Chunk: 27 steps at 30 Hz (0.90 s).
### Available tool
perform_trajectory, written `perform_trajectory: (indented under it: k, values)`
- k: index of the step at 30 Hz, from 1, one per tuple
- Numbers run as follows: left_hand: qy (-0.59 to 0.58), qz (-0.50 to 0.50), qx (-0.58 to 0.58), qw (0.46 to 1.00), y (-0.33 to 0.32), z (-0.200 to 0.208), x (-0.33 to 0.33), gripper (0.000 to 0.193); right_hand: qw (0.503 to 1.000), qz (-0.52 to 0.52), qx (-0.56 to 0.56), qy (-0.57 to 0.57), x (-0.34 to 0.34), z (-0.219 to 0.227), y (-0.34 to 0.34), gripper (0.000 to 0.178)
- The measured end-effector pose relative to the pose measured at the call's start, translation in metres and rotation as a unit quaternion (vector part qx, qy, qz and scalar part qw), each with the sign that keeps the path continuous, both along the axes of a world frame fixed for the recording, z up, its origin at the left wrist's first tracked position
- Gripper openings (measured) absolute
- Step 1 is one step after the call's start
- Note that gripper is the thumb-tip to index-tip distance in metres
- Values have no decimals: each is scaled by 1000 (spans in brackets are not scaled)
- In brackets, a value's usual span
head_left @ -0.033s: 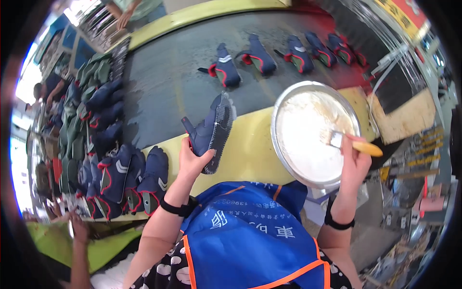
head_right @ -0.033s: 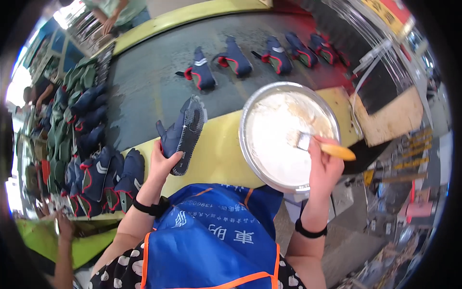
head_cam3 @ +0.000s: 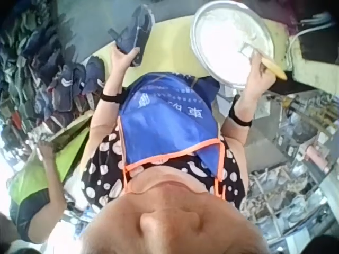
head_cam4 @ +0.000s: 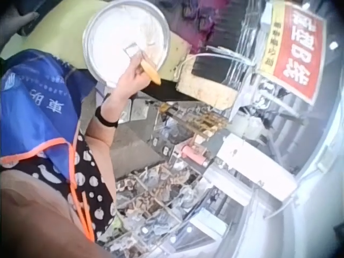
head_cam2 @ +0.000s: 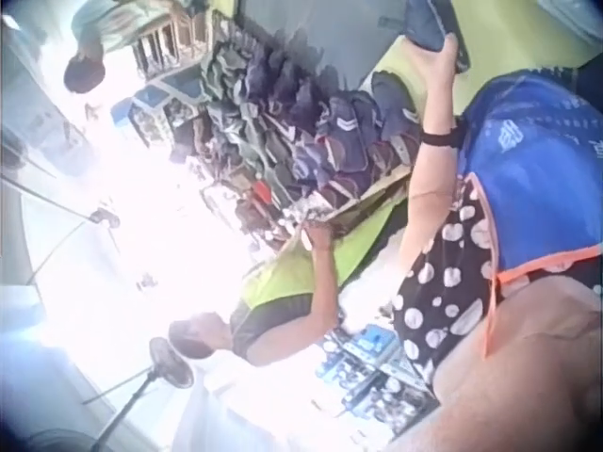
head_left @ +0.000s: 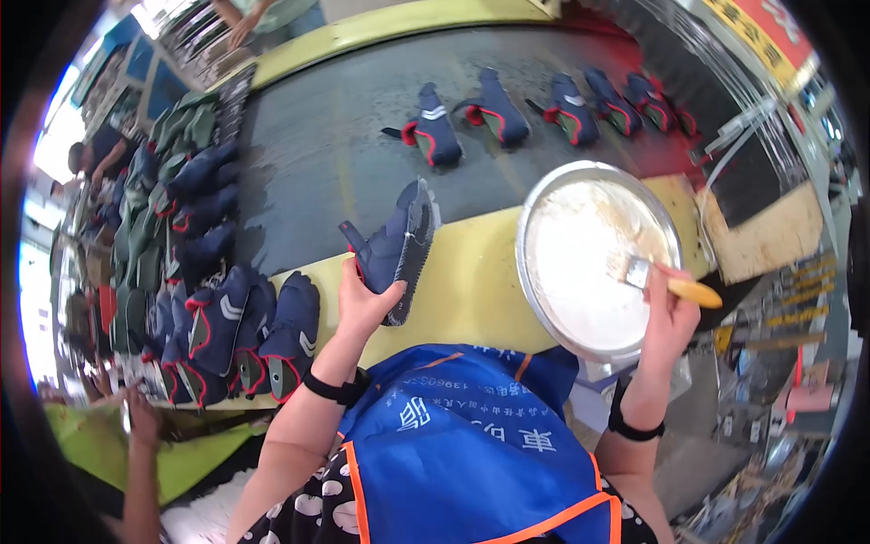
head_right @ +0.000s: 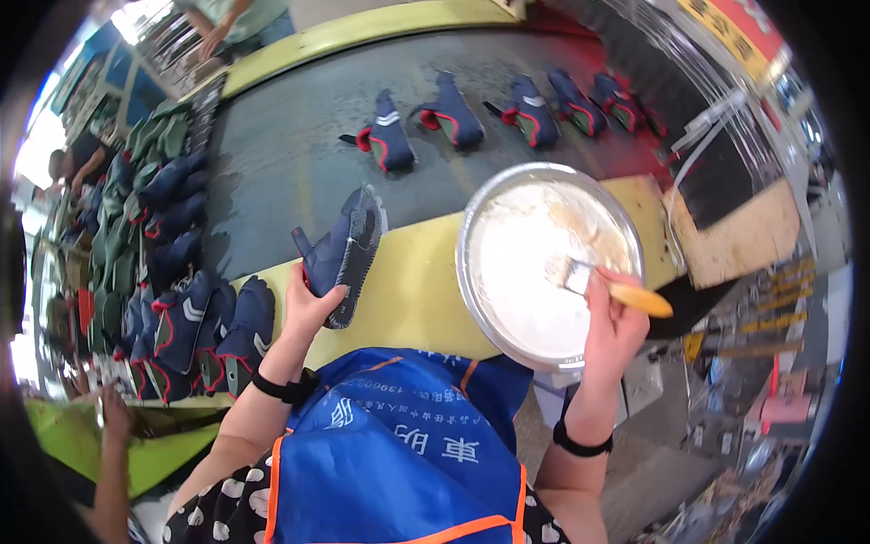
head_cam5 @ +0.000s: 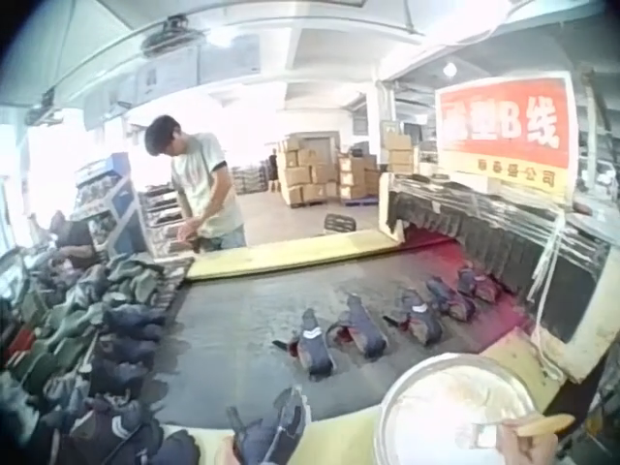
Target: Applying adhesive to shoe outsoles using a brush on a manufacturing assembly line.
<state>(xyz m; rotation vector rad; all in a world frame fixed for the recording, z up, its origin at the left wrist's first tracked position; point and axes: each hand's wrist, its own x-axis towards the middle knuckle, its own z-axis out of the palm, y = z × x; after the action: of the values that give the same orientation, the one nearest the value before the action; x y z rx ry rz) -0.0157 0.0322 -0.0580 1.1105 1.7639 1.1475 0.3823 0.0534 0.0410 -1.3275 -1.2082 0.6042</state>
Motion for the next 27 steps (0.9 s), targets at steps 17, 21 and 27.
perform_trajectory:
  k: [17, 21, 27]
  values:
    - [-273, 34, -187, 943, 19, 15, -22, 53, 999, 1, 6, -35, -11, -10, 2, 10]
    - [-216, 91, -104, 967, 99, 1, -21, 55, 999, 16, 21, -34, -8, -6, -2, 7]
    - [18, 201, -79, 976, 214, -49, -58, 75, 998, -10, 31, -45, 2, -3, -15, 7]
